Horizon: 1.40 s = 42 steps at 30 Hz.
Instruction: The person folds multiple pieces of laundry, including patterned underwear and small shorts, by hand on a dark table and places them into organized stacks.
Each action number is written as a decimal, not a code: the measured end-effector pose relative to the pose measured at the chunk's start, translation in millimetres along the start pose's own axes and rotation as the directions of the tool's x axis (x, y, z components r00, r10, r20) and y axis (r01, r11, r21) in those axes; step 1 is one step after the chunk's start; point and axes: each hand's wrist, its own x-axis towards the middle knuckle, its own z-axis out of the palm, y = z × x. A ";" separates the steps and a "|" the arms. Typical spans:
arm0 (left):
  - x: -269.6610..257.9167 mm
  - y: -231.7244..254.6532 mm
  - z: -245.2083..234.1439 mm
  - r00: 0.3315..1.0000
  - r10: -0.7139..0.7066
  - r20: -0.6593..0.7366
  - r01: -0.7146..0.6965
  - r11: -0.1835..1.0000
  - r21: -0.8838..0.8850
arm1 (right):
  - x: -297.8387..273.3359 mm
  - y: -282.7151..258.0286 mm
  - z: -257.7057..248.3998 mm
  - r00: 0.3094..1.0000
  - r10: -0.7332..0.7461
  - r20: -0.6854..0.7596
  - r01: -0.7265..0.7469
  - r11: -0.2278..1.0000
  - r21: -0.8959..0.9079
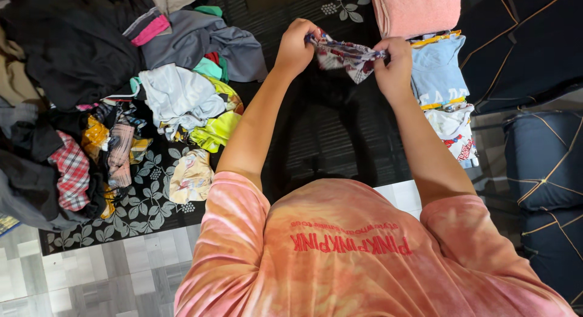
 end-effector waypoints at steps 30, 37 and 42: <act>-217.6 -21.5 10.7 0.931 -0.307 0.200 0.157 0.828 0.538 | -162.1 25.7 96.9 0.884 0.435 0.171 -0.447 0.894 0.041; -242.3 -17.5 24.4 0.969 -0.191 0.154 0.079 0.836 0.543 | -141.9 28.8 91.7 0.760 0.463 0.456 -0.427 0.885 -0.187; -238.6 -21.8 23.4 0.951 -0.272 0.145 0.138 0.797 0.587 | -149.9 48.3 85.3 0.854 0.378 0.357 -0.463 0.865 0.192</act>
